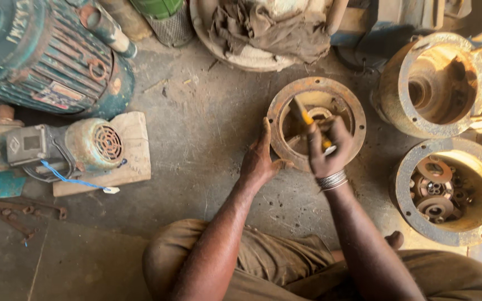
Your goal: The person sits on the floor and scrapes rust and dirt from the inner rim of a cast-iron pump housing using a handheld scraping tool, working around the central bore. They then flip the housing over and continue scraping the opposite face and edges.
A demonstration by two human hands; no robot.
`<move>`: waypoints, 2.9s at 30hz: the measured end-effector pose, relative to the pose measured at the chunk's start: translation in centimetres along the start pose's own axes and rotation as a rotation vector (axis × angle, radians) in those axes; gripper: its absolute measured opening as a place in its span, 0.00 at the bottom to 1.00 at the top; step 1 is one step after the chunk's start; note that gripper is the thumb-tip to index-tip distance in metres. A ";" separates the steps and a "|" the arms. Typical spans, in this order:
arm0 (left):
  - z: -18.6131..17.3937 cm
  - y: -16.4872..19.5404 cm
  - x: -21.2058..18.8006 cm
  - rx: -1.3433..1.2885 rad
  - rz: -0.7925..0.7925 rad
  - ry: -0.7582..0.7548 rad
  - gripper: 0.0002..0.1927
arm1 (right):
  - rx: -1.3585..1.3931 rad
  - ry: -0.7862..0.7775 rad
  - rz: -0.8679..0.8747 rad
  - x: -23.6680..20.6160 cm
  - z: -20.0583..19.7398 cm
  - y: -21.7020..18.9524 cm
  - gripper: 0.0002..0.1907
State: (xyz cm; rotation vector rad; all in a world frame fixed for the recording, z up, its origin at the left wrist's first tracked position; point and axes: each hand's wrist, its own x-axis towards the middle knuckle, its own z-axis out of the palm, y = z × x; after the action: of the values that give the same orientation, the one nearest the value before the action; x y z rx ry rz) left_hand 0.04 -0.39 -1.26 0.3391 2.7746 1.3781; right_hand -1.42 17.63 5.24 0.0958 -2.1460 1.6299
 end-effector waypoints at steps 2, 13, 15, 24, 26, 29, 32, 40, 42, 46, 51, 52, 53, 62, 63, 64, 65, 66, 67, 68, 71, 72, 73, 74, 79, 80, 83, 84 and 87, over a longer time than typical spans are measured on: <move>0.1 0.1 0.1 -0.054 -0.142 -0.071 0.75 | -0.160 -0.159 0.029 -0.1 0.1 0.1 0.08; 0.1 0.4 0.4 -0.050 -0.175 -0.127 0.74 | -0.179 -0.168 -0.001 -0.2 0.1 0.8 0.10; 0.1 0.4 0.2 -0.028 -0.093 -0.075 0.74 | -0.112 -0.088 0.007 -0.3 0.0 0.7 0.11; -0.1 0.8 0.3 0.005 -0.080 -0.064 0.73 | -0.001 -0.050 0.018 -0.5 0.4 0.9 0.11; -0.1 1.0 0.4 -0.042 -0.127 -0.074 0.73 | -0.101 -0.041 -0.038 -0.5 0.5 1.0 0.08; -0.1 1.1 0.3 -0.052 -0.196 -0.118 0.73 | -0.193 -0.147 0.038 -0.4 0.5 1.0 0.09; -0.2 1.0 0.3 -0.020 -0.139 -0.093 0.73 | -0.103 -0.079 -0.011 -0.3 0.4 0.8 0.09; 0.1 0.8 0.3 -0.044 -0.130 -0.100 0.73 | -0.163 -0.129 0.094 -0.3 0.1 0.7 0.06; 0.1 0.8 0.3 0.000 -0.103 -0.075 0.73 | -0.094 0.003 0.012 -0.4 0.0 0.9 0.05; 0.2 0.8 0.4 -0.045 -0.174 -0.110 0.73 | -0.210 -0.189 -0.059 -0.3 0.0 1.2 0.04; 0.3 0.4 0.3 0.016 -0.099 -0.075 0.74 | 0.006 0.019 -0.017 -0.4 0.3 1.0 0.05; 0.3 0.3 0.3 -0.004 -0.103 -0.066 0.73 | -0.018 -0.058 -0.009 -0.4 0.3 1.0 0.05; 0.2 0.3 0.2 -0.024 -0.104 -0.060 0.72 | -0.044 -0.131 0.001 -0.4 0.3 0.9 0.05; -0.5 1.7 0.3 0.020 -0.194 -0.043 0.70 | -0.062 -0.160 -0.010 -0.2 -0.3 0.8 0.06; -0.5 1.9 0.3 0.015 -0.230 -0.056 0.70 | -0.112 -0.224 -0.026 -0.3 -0.3 0.6 0.07; -0.5 2.1 0.4 0.032 -0.269 -0.078 0.70 | -0.143 -0.204 0.002 -0.3 -0.5 0.5 0.07; -0.3 2.2 0.4 0.047 -0.311 -0.099 0.71 | -0.173 -0.186 0.030 -0.3 -0.7 0.4 0.07; -0.3 2.3 0.4 0.064 -0.358 -0.119 0.71 | -0.200 -0.173 0.059 -0.2 -0.9 0.2 0.08; -0.2 2.4 0.2 0.051 -0.313 -0.071 0.71 | -0.173 -0.127 0.020 -0.3 -1.1 0.0 0.07; 0.0 2.4 0.1 0.036 -0.264 -0.021 0.71 | -0.147 -0.081 -0.024 -0.3 -1.2 -0.2 0.07; 0.3 2.3 -0.1 0.032 -0.244 0.041 0.67 | -0.195 -0.195 -0.001 -0.2 -1.4 -0.5 0.07; 0.3 2.3 -0.1 0.037 -0.261 0.036 0.65 | -0.234 -0.273 0.043 -0.1 -1.5 -0.6 0.08; 0.4 2.2 0.0 0.045 -0.306 0.022 0.65 | -0.213 -0.246 0.098 -0.1 -1.5 -0.6 0.07; 0.4 2.2 0.1 0.050 -0.354 0.005 0.65 | -0.194 -0.223 0.157 -0.1 -1.6 -0.5 0.07; 0.3 2.1 0.6 0.107 -0.395 -0.015 0.64 | -0.108 -0.079 -0.019 -0.5 -1.8 0.0 0.08; 0.2 2.1 0.6 0.088 -0.396 -0.010 0.64 | -0.132 -0.153 0.008 -0.5 -1.7 0.1 0.07; 0.1 2.1 0.5 0.047 -0.362 0.017 0.64 | -0.138 -0.149 0.083 -0.4 -2.0 0.6 0.06; 0.1 2.0 0.5 0.036 -0.348 0.035 0.64 | -0.125 -0.116 0.104 -0.3 -2.1 0.8 0.06; -0.1 2.0 0.7 0.108 -0.383 0.000 0.67 | -0.006 0.004 0.028 -0.2 -2.1 0.9 0.09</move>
State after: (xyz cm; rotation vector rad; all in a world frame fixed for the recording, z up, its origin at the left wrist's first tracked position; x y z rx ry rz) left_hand -0.30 0.83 0.42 -0.1851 2.7261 1.1387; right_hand -0.95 19.79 4.77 0.0605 -2.1581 1.6375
